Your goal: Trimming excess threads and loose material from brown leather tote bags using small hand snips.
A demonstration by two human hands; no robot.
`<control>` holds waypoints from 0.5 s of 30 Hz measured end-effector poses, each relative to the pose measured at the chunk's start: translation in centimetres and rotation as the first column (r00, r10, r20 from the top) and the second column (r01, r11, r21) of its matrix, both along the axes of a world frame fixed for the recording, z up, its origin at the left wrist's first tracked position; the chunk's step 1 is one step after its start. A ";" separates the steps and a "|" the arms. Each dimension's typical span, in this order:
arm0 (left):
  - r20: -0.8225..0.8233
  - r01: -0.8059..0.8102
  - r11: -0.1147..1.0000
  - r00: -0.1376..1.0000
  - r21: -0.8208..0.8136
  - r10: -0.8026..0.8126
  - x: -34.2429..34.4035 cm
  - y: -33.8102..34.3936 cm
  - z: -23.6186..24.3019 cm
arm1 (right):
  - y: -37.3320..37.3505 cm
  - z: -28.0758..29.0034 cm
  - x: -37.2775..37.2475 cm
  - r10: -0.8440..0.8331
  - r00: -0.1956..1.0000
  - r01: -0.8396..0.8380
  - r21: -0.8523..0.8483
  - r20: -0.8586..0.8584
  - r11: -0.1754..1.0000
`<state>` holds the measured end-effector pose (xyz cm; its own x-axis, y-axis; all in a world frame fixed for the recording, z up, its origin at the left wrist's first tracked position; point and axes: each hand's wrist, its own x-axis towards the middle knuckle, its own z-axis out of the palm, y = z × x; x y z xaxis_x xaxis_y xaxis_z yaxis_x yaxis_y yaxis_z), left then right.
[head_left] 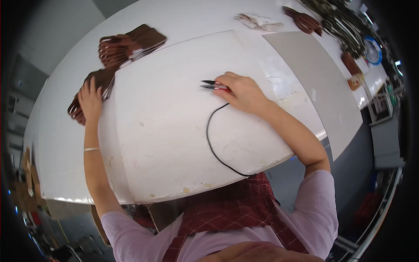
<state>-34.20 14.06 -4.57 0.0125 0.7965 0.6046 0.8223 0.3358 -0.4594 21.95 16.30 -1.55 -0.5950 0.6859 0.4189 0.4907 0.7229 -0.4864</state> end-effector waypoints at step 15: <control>0.513 0.593 0.795 0.725 -0.126 -0.459 21.8 -2.6 2.1 | 14.2 1.1 13.5 -0.382 0.924 0.369 0.288 -0.012 0.884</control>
<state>-12.42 11.45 -2.47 0.2694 0.8668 0.4196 0.9563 -0.2923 -0.0102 35.45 30.53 -0.46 -0.3385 0.7202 0.6057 0.7688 0.5828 -0.2633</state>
